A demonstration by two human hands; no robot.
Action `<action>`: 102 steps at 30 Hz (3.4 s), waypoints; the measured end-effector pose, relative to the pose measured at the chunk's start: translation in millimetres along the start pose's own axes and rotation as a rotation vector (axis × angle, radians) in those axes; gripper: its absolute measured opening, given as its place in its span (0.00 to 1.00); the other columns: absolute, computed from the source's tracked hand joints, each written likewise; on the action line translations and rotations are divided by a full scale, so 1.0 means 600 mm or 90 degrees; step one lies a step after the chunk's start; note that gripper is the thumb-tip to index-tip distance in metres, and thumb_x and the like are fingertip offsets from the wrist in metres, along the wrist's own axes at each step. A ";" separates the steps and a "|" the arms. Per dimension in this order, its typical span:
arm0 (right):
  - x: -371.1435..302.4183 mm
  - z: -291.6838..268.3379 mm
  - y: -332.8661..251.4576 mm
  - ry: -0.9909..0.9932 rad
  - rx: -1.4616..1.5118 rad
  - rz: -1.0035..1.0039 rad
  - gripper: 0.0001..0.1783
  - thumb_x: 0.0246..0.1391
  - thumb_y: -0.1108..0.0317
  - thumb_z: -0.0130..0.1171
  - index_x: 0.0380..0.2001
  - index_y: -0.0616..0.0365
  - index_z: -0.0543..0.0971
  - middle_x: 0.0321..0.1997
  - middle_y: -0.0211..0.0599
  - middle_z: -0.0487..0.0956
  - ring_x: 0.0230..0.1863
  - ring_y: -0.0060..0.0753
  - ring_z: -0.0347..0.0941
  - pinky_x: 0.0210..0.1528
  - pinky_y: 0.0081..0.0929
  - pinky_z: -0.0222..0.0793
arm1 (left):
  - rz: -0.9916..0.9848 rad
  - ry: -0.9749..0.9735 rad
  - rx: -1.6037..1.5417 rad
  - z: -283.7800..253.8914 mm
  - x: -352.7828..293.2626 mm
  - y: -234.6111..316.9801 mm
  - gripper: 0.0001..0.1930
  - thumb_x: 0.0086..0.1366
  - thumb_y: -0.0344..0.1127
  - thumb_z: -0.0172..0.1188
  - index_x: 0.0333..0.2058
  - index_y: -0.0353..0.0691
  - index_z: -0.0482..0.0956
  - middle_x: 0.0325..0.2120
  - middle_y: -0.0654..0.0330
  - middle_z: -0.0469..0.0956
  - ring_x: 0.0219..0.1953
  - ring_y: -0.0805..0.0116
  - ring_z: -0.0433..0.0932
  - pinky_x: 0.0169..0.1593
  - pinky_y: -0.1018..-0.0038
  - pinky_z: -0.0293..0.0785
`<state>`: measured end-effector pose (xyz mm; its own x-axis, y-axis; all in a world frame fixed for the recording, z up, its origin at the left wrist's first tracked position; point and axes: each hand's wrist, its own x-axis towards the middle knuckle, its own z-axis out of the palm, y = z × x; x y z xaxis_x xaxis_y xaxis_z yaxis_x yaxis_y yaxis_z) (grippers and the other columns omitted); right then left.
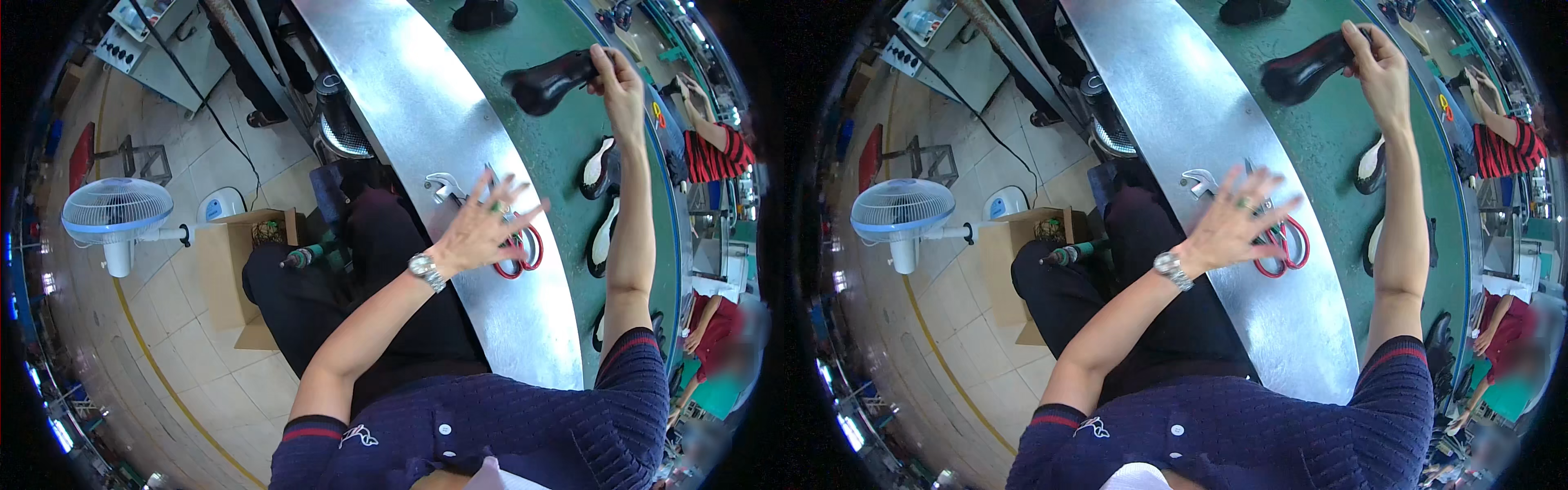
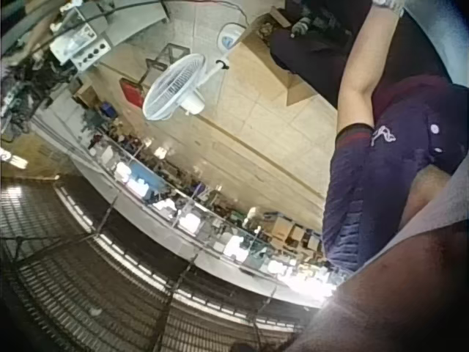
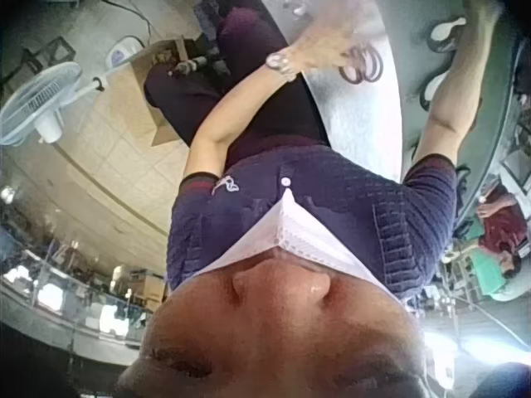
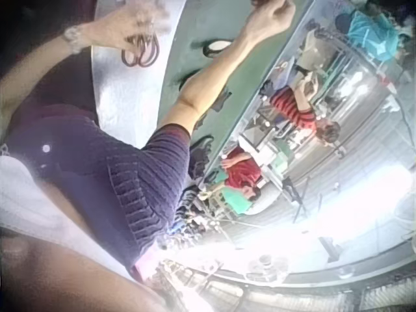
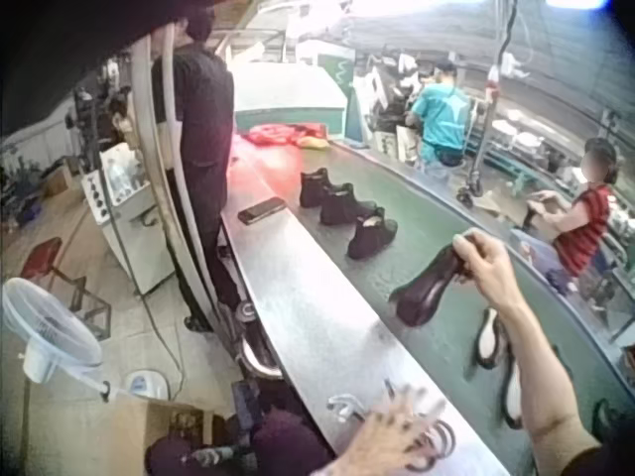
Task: Assembling shoe components by fitting the upper to the sole using pliers and glue.
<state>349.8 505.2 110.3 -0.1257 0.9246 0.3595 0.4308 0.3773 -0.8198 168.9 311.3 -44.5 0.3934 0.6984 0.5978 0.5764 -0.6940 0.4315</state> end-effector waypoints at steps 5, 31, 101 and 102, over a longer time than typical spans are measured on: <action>-0.081 0.027 -0.188 -0.107 -0.004 -0.068 0.16 0.62 0.55 0.58 0.40 0.58 0.80 0.25 0.19 0.72 0.23 0.08 0.65 0.24 0.11 0.59 | -0.207 0.116 -0.200 -0.203 0.012 -0.013 0.59 0.42 0.39 0.78 0.69 0.43 0.48 0.69 0.44 0.43 0.70 0.45 0.46 0.68 0.54 0.52; -0.323 0.276 -0.118 -0.361 -0.188 0.035 0.24 0.60 0.59 0.60 0.55 0.60 0.75 0.43 0.47 0.79 0.40 0.34 0.77 0.43 0.32 0.73 | -0.525 0.214 -0.495 -0.309 -0.367 0.082 0.65 0.43 0.27 0.77 0.71 0.42 0.34 0.69 0.55 0.51 0.67 0.65 0.59 0.68 0.69 0.55; -0.329 0.395 -0.329 -0.623 -0.269 -0.270 0.41 0.58 0.72 0.54 0.71 0.50 0.49 0.22 0.51 0.77 0.21 0.49 0.77 0.25 0.41 0.74 | -0.430 0.247 0.149 -0.413 -0.300 -0.011 0.15 0.55 0.19 0.57 0.42 0.37 0.78 0.48 0.49 0.79 0.32 0.54 0.82 0.37 0.67 0.78; -0.329 0.397 -0.310 -0.691 -0.295 -0.222 0.40 0.60 0.71 0.54 0.71 0.49 0.49 0.21 0.51 0.77 0.20 0.48 0.77 0.24 0.41 0.73 | -0.429 0.243 0.156 -0.410 -0.300 -0.012 0.13 0.56 0.19 0.57 0.41 0.37 0.77 0.48 0.49 0.79 0.31 0.54 0.82 0.37 0.66 0.78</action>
<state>81.3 265.0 85.8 -0.8800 0.4256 -0.2109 0.4743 0.7634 -0.4384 -82.7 147.6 10.9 -0.3406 0.8137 0.4711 0.7604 -0.0564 0.6470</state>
